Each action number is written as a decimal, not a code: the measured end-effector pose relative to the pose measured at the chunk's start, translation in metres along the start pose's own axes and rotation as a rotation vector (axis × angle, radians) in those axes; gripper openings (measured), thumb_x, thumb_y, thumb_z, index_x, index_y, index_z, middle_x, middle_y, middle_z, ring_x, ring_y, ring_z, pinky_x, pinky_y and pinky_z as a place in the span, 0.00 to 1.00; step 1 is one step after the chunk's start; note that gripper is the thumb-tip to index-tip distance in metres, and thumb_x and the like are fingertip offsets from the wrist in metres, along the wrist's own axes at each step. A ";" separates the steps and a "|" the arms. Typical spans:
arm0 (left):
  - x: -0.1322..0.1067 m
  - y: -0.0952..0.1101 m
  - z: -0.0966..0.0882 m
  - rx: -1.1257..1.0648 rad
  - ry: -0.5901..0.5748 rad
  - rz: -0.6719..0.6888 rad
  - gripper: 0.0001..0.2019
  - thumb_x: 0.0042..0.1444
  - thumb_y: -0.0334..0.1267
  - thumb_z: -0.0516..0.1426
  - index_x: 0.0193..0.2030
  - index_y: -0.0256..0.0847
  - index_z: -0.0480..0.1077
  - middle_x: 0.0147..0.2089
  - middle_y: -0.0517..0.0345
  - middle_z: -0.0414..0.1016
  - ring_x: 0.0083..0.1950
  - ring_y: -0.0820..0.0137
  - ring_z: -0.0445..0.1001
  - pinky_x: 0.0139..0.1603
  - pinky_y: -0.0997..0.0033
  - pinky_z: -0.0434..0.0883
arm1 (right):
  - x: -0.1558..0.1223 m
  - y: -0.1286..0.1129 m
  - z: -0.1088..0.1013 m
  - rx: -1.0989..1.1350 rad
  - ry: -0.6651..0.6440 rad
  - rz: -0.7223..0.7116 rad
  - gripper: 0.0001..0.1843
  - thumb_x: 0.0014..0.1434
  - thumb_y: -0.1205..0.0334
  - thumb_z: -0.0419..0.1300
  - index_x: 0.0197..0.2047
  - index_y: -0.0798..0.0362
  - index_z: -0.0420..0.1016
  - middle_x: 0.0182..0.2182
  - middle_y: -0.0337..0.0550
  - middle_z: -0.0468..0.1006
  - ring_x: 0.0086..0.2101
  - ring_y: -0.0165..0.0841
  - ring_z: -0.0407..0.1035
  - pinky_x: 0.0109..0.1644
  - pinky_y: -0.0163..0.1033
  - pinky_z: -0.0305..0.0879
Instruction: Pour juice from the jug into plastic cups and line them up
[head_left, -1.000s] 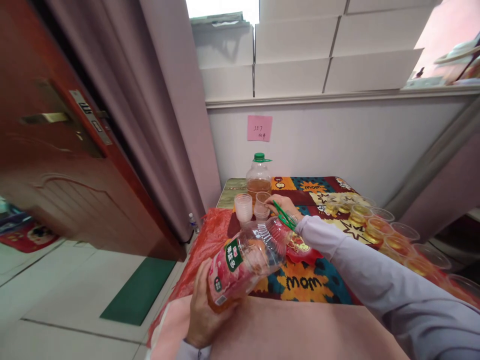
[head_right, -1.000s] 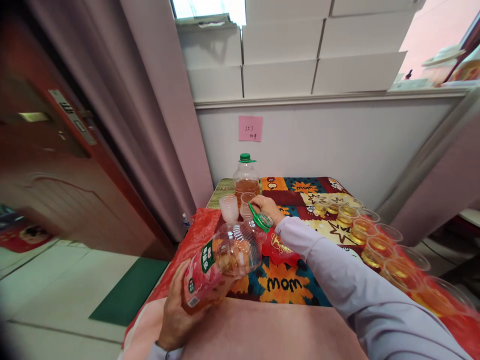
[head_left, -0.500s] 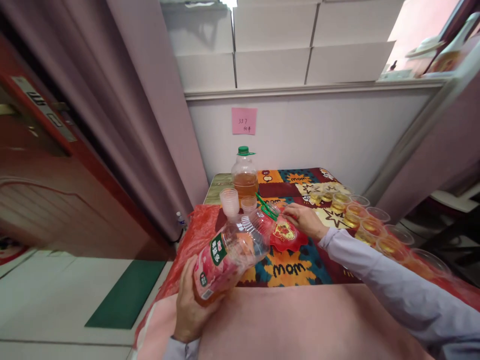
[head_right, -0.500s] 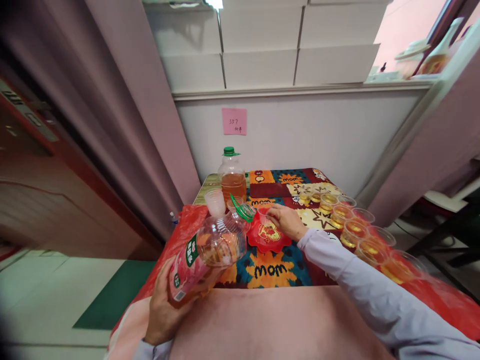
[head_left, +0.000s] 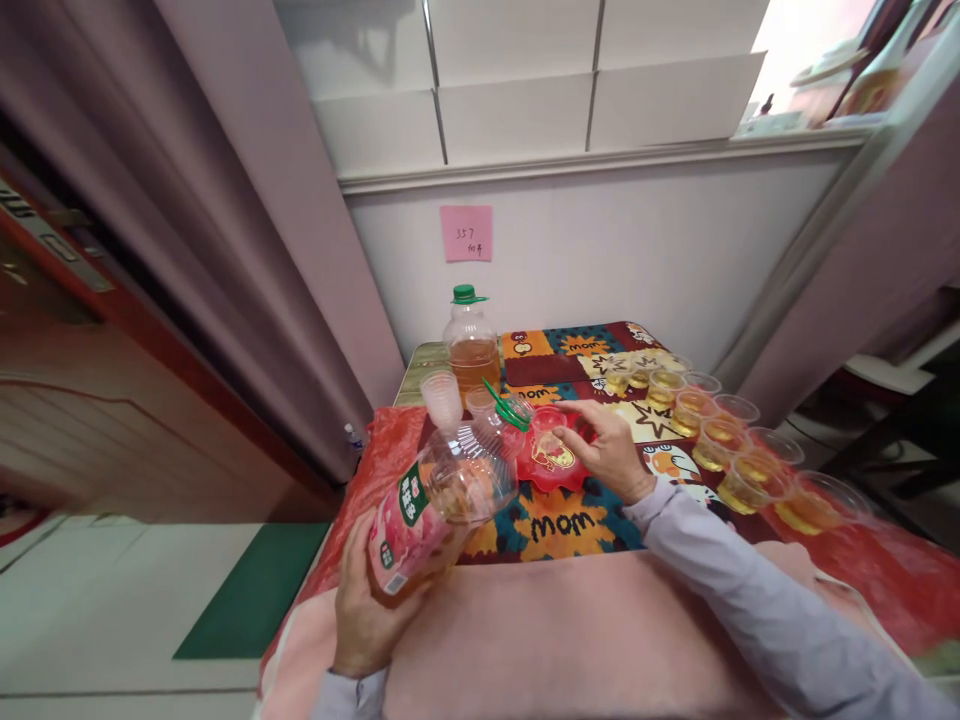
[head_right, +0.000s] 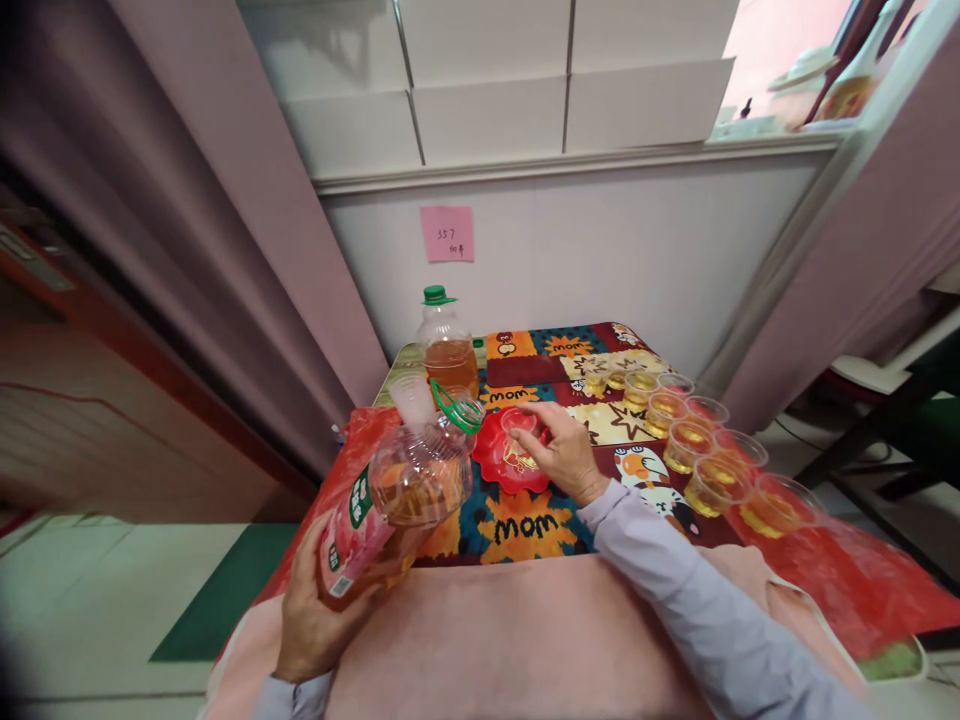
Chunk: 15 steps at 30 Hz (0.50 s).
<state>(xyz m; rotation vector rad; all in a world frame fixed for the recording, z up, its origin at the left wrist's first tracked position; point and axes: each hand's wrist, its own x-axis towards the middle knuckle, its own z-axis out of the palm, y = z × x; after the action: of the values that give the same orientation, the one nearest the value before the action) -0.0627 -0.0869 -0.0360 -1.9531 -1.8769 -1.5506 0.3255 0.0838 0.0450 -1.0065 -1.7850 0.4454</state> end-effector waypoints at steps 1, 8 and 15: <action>0.000 0.001 0.000 -0.002 -0.001 -0.010 0.53 0.48 0.55 0.76 0.78 0.41 0.63 0.75 0.33 0.72 0.74 0.37 0.74 0.74 0.34 0.71 | -0.006 -0.010 0.008 0.156 -0.017 0.068 0.24 0.73 0.41 0.66 0.60 0.50 0.83 0.50 0.54 0.87 0.46 0.45 0.84 0.54 0.51 0.81; 0.000 0.004 -0.002 0.010 0.006 -0.021 0.54 0.49 0.56 0.76 0.79 0.44 0.63 0.75 0.35 0.72 0.75 0.36 0.72 0.75 0.32 0.69 | -0.044 -0.057 0.088 1.033 -0.475 0.369 0.77 0.43 0.35 0.86 0.84 0.39 0.48 0.77 0.63 0.65 0.70 0.60 0.70 0.65 0.64 0.77; 0.000 0.013 -0.007 -0.097 -0.045 -0.157 0.59 0.46 0.54 0.79 0.82 0.52 0.58 0.81 0.38 0.64 0.81 0.36 0.65 0.80 0.27 0.61 | -0.054 -0.055 0.125 1.276 -0.320 0.464 0.81 0.40 0.38 0.89 0.84 0.36 0.44 0.74 0.61 0.68 0.73 0.59 0.67 0.73 0.70 0.67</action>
<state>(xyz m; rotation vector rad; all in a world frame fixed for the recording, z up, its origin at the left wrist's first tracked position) -0.0569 -0.0947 -0.0249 -1.9363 -2.0564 -1.6823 0.1993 0.0259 -0.0031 -0.3813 -1.0789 1.8123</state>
